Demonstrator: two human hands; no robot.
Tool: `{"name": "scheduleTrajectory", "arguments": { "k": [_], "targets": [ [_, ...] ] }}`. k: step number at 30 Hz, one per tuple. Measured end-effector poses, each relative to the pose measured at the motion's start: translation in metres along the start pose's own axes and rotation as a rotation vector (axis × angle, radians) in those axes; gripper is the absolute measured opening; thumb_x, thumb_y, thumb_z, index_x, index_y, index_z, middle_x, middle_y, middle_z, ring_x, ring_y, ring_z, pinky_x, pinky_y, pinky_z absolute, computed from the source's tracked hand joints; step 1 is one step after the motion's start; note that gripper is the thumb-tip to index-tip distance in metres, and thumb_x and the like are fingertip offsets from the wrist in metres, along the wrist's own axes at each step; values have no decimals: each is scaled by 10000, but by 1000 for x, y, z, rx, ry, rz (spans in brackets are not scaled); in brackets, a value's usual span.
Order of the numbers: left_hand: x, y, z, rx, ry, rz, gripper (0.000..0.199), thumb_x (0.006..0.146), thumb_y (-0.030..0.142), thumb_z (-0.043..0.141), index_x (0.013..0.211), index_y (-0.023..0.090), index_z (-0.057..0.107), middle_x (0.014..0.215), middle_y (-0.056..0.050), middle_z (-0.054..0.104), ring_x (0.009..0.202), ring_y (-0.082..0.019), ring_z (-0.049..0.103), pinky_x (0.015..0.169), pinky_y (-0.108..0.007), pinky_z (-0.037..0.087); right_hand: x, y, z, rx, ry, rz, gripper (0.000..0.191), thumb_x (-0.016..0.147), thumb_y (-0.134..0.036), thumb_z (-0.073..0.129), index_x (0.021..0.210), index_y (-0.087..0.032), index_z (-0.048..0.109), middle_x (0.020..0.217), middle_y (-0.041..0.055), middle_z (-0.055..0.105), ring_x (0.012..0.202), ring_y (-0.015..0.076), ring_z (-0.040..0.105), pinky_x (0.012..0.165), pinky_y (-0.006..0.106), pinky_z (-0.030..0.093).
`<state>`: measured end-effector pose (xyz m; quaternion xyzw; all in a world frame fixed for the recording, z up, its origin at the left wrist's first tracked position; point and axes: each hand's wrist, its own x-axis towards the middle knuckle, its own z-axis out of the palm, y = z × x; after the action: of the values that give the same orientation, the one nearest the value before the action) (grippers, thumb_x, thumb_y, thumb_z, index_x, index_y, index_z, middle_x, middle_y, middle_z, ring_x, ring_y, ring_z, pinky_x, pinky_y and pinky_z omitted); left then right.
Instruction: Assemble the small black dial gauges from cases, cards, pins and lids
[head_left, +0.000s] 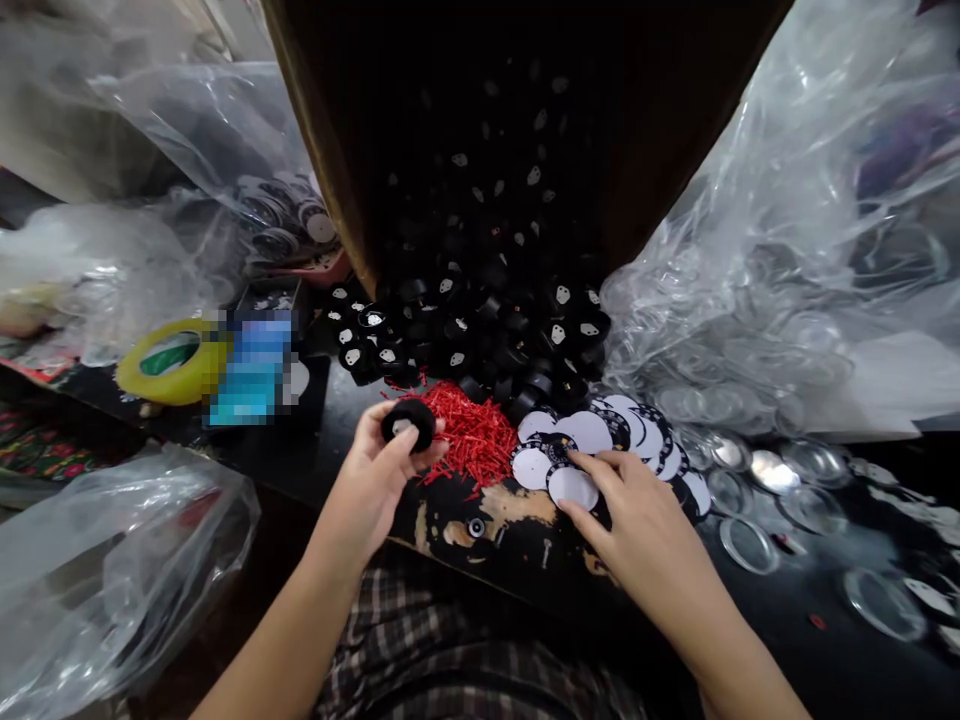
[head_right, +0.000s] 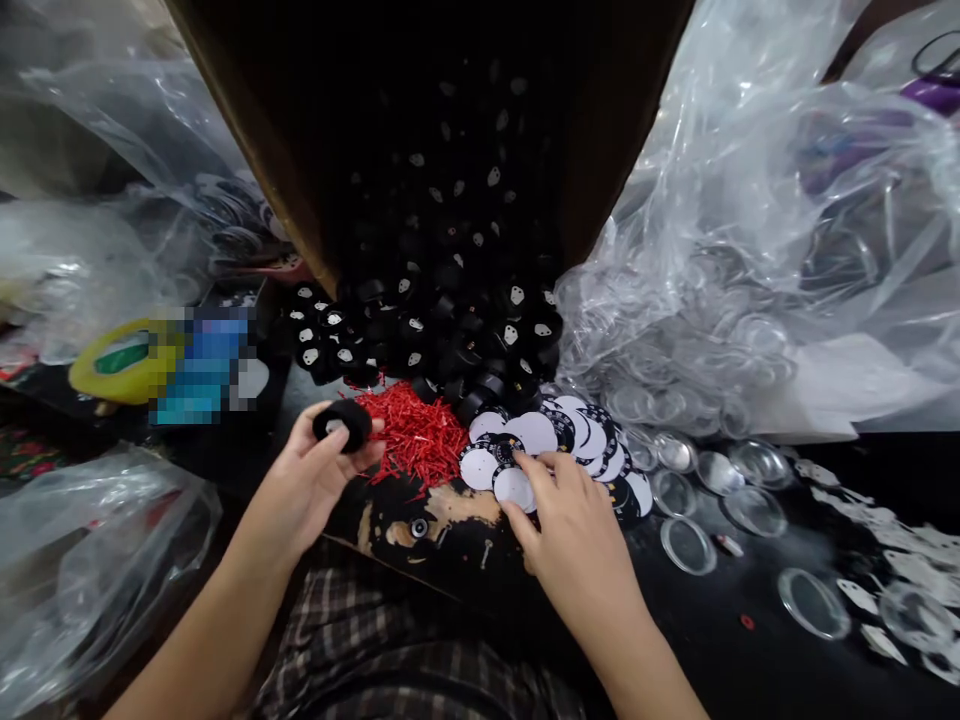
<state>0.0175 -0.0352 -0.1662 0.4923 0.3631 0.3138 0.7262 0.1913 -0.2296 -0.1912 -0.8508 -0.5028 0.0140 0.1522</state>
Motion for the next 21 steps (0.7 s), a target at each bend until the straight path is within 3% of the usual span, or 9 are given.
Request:
{"name": "scheduleTrajectory", "arguments": {
  "k": [4, 9, 11, 14, 17, 21],
  "targets": [
    [-38, -20, 17, -293, -35, -330, 377, 769, 257, 724, 1091, 215, 533, 992, -60, 699, 784, -142, 685, 799, -287, 542, -2, 8, -1, 74, -29, 79, 262, 843, -305, 564, 1070, -176, 580, 1037, 113, 589, 943, 275, 588, 816, 424, 468],
    [-52, -33, 31, -428, -114, -437, 337, 861, 367, 626, 1136, 177, 585, 1077, -101, 685, 779, -125, 650, 746, -248, 529, 5, 11, -9, 352, -79, 284, 172, 862, -365, 542, 870, -198, 584, 722, 15, 603, 609, 165, 561, 587, 294, 454],
    [-52, -33, 38, -463, -93, -483, 343, 906, 393, 549, 1161, 166, 577, 1097, -119, 681, 814, -146, 657, 767, -273, 532, 5, 2, -11, 443, -46, 292, 179, 882, -372, 539, 876, -207, 610, 734, 13, 627, 636, 165, 582, 599, 288, 464],
    [-51, -33, 50, -535, -32, -537, 353, 938, 395, 480, 1220, 190, 533, 1115, -124, 677, 949, -210, 665, 882, -377, 520, 1, -21, -8, 513, 70, 93, 164, 934, -276, 483, 985, -210, 624, 924, 56, 668, 862, 192, 619, 771, 329, 483],
    [-52, -32, 59, -615, 23, -513, 313, 935, 400, 483, 1188, 225, 544, 1141, -92, 663, 1039, -227, 639, 962, -433, 482, -3, -38, -2, 500, 166, -161, 247, 941, -160, 455, 1142, -209, 590, 1012, 68, 674, 929, 191, 605, 839, 357, 459],
    [-56, -31, 59, -677, 73, -525, 295, 926, 434, 485, 1082, 214, 604, 1217, -81, 622, 1139, -256, 585, 986, -463, 475, -3, -43, -2, 414, 302, -218, 296, 897, -90, 519, 1160, -210, 583, 994, 57, 687, 877, 188, 597, 797, 363, 433]
  ]
}}
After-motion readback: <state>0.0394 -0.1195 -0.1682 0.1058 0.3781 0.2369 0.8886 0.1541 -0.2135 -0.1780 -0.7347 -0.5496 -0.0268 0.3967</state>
